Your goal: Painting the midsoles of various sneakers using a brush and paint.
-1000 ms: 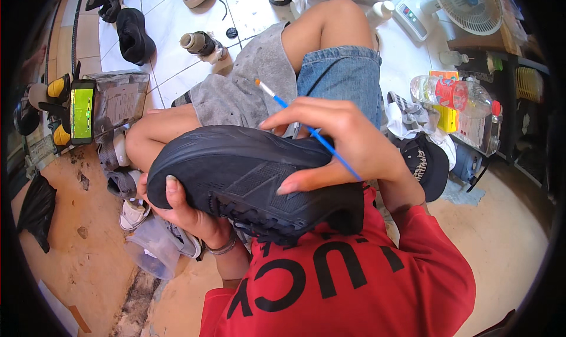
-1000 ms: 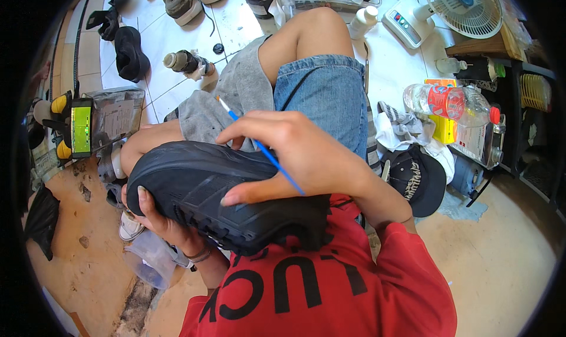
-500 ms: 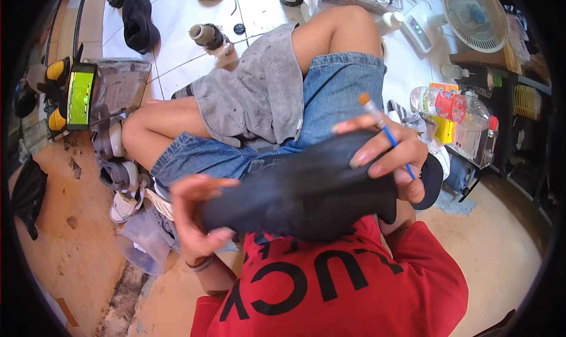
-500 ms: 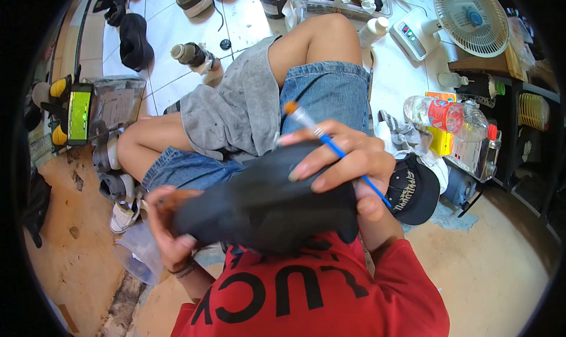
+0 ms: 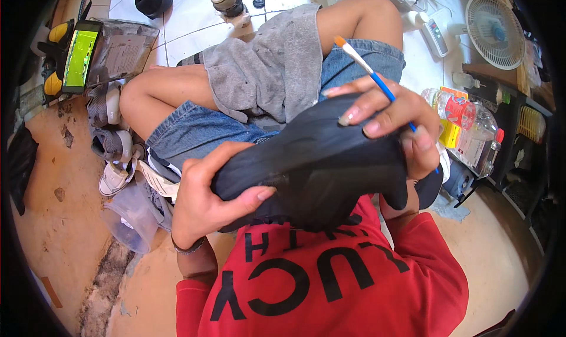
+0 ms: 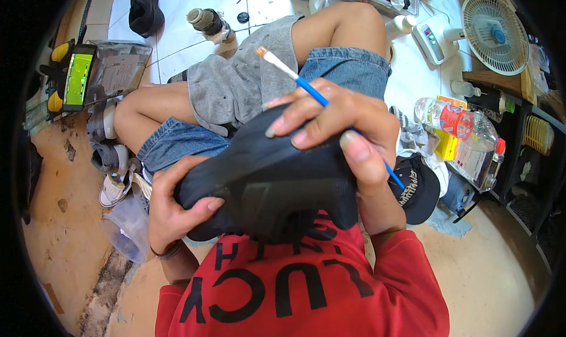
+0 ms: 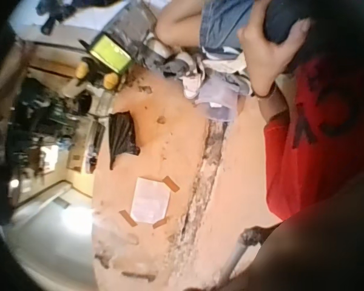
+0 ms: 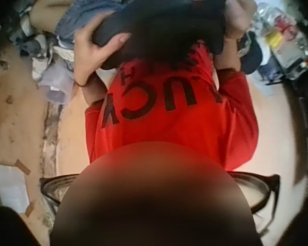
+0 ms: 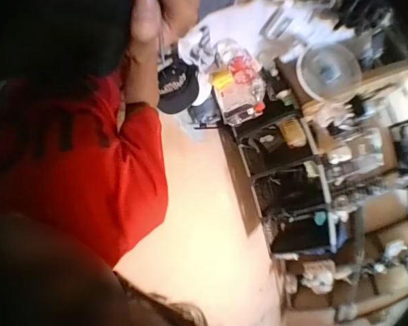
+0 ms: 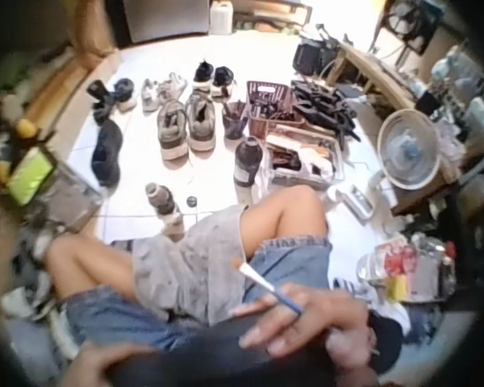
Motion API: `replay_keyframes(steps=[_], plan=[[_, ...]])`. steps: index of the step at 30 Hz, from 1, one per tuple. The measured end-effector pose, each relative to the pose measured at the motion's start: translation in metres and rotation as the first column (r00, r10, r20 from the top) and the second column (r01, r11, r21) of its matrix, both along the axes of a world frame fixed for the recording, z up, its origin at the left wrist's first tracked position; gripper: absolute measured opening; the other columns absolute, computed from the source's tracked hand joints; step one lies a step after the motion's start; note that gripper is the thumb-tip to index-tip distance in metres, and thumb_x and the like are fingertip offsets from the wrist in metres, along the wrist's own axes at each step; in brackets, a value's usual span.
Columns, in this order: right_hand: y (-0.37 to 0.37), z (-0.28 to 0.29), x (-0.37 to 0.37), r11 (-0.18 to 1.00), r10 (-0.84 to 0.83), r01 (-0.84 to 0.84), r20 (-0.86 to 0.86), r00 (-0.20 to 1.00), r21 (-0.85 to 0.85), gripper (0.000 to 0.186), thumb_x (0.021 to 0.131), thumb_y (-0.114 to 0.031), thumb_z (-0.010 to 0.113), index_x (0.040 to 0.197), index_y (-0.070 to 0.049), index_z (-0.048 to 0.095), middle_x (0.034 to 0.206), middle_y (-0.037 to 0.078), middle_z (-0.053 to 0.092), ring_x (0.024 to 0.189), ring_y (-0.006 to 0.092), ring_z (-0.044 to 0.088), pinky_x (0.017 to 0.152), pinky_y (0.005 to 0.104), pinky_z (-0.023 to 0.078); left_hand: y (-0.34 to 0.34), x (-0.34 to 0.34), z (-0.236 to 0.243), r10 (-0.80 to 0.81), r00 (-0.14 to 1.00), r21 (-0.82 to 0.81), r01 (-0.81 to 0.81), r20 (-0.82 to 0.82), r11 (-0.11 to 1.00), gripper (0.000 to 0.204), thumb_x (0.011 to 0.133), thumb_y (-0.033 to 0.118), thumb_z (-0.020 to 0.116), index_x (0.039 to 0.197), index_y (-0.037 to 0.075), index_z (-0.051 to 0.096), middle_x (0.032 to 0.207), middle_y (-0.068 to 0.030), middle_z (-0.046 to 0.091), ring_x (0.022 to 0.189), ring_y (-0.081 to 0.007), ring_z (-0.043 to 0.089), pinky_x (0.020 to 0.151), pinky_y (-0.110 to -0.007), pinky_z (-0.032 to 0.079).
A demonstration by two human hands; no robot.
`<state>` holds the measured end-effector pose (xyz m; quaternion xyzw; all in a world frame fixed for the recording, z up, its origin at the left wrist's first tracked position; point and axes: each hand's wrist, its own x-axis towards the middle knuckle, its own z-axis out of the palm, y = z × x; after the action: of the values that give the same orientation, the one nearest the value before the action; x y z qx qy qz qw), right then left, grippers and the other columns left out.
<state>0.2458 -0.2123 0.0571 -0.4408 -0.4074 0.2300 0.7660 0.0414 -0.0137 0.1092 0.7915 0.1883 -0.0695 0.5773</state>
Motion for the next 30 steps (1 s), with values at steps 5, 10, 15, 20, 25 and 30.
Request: replay_keyframes(steps=[5,10,15,20,25,30], plan=[[0.011,0.012,-0.003,0.987,-0.045,0.027,-0.106,0.993,-0.161,0.04,0.09,-0.031,0.047,0.084,0.004,0.065,0.088,0.025,0.069,0.09,0.0343,0.068,0.097,0.0517,0.049,0.005,0.001,-0.008,0.04,0.999,-0.014,-0.04,0.001,0.999,0.047,0.074,0.025,0.084,0.105,-0.005,0.067,0.087,-0.0139,0.073,0.079,-0.0207,0.074,0.075,-0.029,0.054],[0.016,0.017,-0.003,0.977,-0.045,0.011,-0.159,0.986,-0.212,0.04,0.09,-0.03,0.046,0.085,0.005,0.064,0.091,0.024,0.069,0.092,0.0327,0.067,0.098,0.0485,0.049,0.007,0.001,-0.009,0.065,0.997,-0.059,-0.067,-0.03,0.996,0.044,0.076,0.023,0.083,0.105,-0.006,0.067,0.087,-0.0134,0.073,0.081,-0.0204,0.073,0.076,-0.029,0.054],[0.016,0.013,-0.003,0.978,-0.041,-0.001,-0.199,0.979,-0.208,0.04,0.091,-0.03,0.045,0.085,0.005,0.064,0.094,0.025,0.069,0.094,0.032,0.066,0.099,0.0484,0.048,0.007,-0.001,-0.011,0.052,0.999,-0.026,-0.052,-0.001,0.998,0.044,0.077,0.023,0.083,0.106,-0.006,0.067,0.088,-0.0139,0.073,0.083,-0.0203,0.073,0.077,-0.029,0.053],[0.017,0.005,0.001,0.989,-0.014,-0.022,-0.239,0.971,-0.144,0.039,0.09,-0.029,0.046,0.083,0.005,0.063,0.093,0.026,0.069,0.093,0.034,0.067,0.098,0.0495,0.049,0.01,-0.002,-0.01,0.007,1.0,-0.105,-0.008,-0.011,0.994,0.049,0.077,0.021,0.082,0.115,-0.006,0.064,0.097,-0.0147,0.073,0.091,-0.0198,0.072,0.082,-0.03,0.053],[0.017,0.007,-0.004,0.986,-0.042,-0.01,-0.306,0.951,-0.166,0.038,0.089,-0.028,0.046,0.082,0.006,0.062,0.091,0.027,0.068,0.093,0.0356,0.066,0.097,0.0497,0.049,0.014,-0.006,-0.007,-0.013,1.0,-0.238,0.011,-0.007,0.971,0.059,0.078,0.014,0.081,0.129,-0.005,0.058,0.115,-0.0153,0.069,0.108,-0.0199,0.067,0.095,-0.031,0.048],[0.019,0.007,-0.006,0.985,-0.075,0.021,-0.31,0.948,-0.173,0.038,0.089,-0.028,0.046,0.081,0.006,0.062,0.091,0.027,0.068,0.094,0.0361,0.066,0.095,0.0483,0.05,0.014,-0.005,-0.011,-0.033,0.999,-0.144,0.039,0.041,0.989,0.057,0.078,0.014,0.082,0.126,-0.004,0.059,0.111,-0.0145,0.07,0.106,-0.0197,0.067,0.095,-0.032,0.048]])
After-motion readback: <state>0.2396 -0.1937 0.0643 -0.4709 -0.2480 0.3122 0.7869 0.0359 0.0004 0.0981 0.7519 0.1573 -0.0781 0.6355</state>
